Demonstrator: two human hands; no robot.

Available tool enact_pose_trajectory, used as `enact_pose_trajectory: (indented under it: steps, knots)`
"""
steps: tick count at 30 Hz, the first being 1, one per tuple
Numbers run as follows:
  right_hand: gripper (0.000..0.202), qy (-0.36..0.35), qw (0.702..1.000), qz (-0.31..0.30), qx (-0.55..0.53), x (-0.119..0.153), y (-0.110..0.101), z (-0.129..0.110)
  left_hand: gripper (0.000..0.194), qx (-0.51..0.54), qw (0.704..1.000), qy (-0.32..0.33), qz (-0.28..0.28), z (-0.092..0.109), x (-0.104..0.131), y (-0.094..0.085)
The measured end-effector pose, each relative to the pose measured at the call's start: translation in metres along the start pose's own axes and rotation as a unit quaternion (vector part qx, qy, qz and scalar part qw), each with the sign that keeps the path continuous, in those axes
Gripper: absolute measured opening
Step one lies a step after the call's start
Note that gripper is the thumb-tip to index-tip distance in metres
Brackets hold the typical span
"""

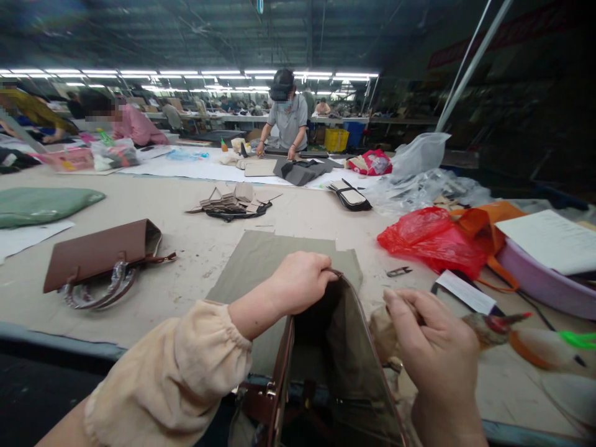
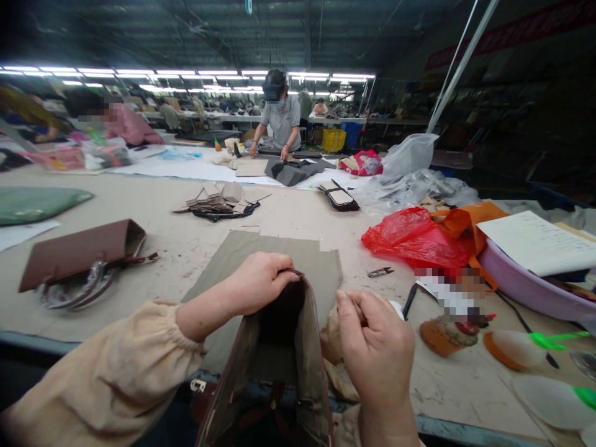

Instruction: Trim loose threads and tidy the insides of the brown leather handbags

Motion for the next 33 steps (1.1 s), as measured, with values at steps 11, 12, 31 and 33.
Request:
enact_pose_trajectory:
  steps: [11, 12, 31, 33]
  knots:
    - [0.033, -0.177, 0.970, -0.129, -0.106, 0.008, 0.026, -0.008, 0.028, -0.004, 1.000, -0.002, 0.004, 0.001, 0.000, 0.000]
    - [0.033, -0.185, 0.971, -0.111, -0.105, 0.009, 0.025, -0.007, 0.028, -0.003, 1.000, -0.003, 0.002, 0.001, 0.000, 0.000]
    - [0.032, 0.072, 0.950, -0.255, -0.165, 0.012, 0.047, 0.023, 0.029, 0.255, 0.946, 0.198, 0.023, 0.022, 0.007, -0.017]
    - [0.036, 0.054, 0.943, -0.292, -0.152, 0.014, 0.049, 0.015, 0.028, 0.241, 0.946, 0.217, -0.001, 0.026, 0.010, -0.020]
Point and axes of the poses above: each hand's wrist, its own x-axis away from the middle knuckle, its own y-axis out of the palm, z = x × y, the point moved 8 cm from there along -x, towards the middle knuckle, and after that the axes turned 2 degrees about -x, right-handed, at the moved point
